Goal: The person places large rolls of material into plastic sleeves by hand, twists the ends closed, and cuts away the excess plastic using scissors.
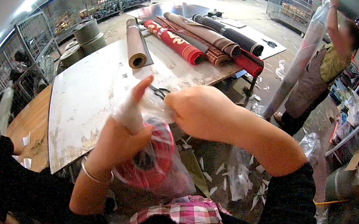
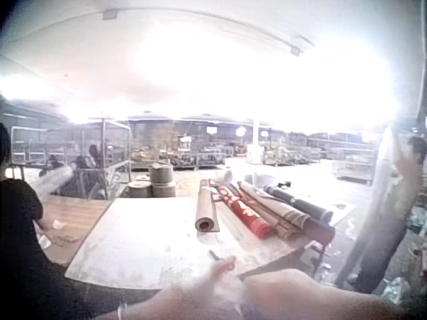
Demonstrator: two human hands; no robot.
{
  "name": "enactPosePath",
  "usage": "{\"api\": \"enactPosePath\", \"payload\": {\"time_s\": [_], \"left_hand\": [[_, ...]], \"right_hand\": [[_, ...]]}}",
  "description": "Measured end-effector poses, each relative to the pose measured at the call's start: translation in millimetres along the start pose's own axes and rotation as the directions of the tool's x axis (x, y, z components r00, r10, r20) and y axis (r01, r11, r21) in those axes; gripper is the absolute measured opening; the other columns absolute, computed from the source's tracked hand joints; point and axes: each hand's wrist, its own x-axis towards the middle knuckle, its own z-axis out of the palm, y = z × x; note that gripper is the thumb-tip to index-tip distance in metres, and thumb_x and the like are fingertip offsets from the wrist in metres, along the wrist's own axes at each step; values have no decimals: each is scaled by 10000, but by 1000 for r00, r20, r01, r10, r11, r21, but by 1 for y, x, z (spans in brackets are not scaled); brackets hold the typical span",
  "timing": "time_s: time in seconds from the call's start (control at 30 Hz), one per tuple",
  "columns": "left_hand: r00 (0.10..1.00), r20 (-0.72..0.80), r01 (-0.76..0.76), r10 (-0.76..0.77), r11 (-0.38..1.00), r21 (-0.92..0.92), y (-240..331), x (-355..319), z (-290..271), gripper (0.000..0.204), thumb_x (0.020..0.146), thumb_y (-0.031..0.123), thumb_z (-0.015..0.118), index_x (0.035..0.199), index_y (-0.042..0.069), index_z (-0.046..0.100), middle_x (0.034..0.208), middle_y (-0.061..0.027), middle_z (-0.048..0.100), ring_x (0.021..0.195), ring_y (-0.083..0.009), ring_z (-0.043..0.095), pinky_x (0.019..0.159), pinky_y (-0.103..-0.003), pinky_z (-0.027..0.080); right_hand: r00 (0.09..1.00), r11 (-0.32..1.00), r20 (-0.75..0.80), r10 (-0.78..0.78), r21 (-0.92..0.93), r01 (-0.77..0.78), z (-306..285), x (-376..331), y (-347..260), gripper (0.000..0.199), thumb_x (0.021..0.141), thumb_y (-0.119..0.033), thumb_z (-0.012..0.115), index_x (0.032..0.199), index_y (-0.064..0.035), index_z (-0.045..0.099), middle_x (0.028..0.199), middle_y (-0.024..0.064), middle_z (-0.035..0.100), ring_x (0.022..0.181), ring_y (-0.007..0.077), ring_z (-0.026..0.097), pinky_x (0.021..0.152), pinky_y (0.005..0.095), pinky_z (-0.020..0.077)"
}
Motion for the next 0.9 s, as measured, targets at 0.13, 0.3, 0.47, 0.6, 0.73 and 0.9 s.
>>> {"api": "enactPosePath", "payload": {"time_s": [0.13, 0.3, 0.47, 0.6, 0.73, 0.9], "left_hand": [[921, -159, -186, 355, 762, 620, -4, -2, 8, 262, 652, 23, 539, 913, 50, 546, 822, -100, 582, 566, -201, 545, 585, -300, 417], [996, 82, 87, -47, 788, -610, -11, 2, 0, 149, 663, 105, 665, 737, 20, 567, 626, -4, 545, 546, -86, 528, 473, -225, 415], [927, 372, 282, 42, 576, -767, -13, 7, -3, 290, 627, 92, 682, 850, 8, 518, 648, -50, 550, 563, -140, 556, 489, -247, 459], [921, 388, 261, 34, 687, -678, -4, -10, -10, 211, 632, 103, 664, 775, 1, 546, 642, -61, 565, 569, -135, 561, 505, -236, 457], [931, 116, 331, -345, 671, -663, 26, -31, 11, 196, 647, 110, 636, 784, -11, 565, 660, -57, 581, 573, -110, 549, 525, -235, 438], [933, -322, 79, -160, 965, -249, 21, -34, 20, 212, 641, 111, 625, 807, -3, 560, 671, -52, 581, 620, -112, 552, 565, -243, 427]], "right_hand": [[991, 972, 132, 32, 229, -62, -25, 3, -25, 112, 670, -119, 489, 684, -9, 503, 598, 183, 517, 636, 318, 545, 575, 378, 435], [1000, 322, -8, 25, 947, -1, -12, 3, 11, 438, 685, -41, 501, 1112, -13, 407, 1017, 89, 493, 927, 139, 475, 775, 275, 403], [984, 386, 28, -175, 922, 43, 11, 8, -7, 568, 630, 80, 471, 1179, 8, 345, 1111, 103, 435, 1049, 147, 412, 894, 286, 330], [976, 479, 93, -195, 878, 12, 8, 4, -18, 486, 656, 56, 532, 1121, 10, 396, 1047, 75, 475, 973, 121, 456, 864, 257, 346], [996, 416, 26, -90, 909, 13, 26, -1, -15, 393, 670, 14, 559, 1039, 0, 425, 884, 33, 483, 819, 86, 470, 727, 215, 376], [996, 336, -83, 28, 940, 69, 36, -3, -22, 302, 640, 35, 523, 910, -42, 411, 677, -7, 438, 594, 38, 416, 518, 166, 338]]}}
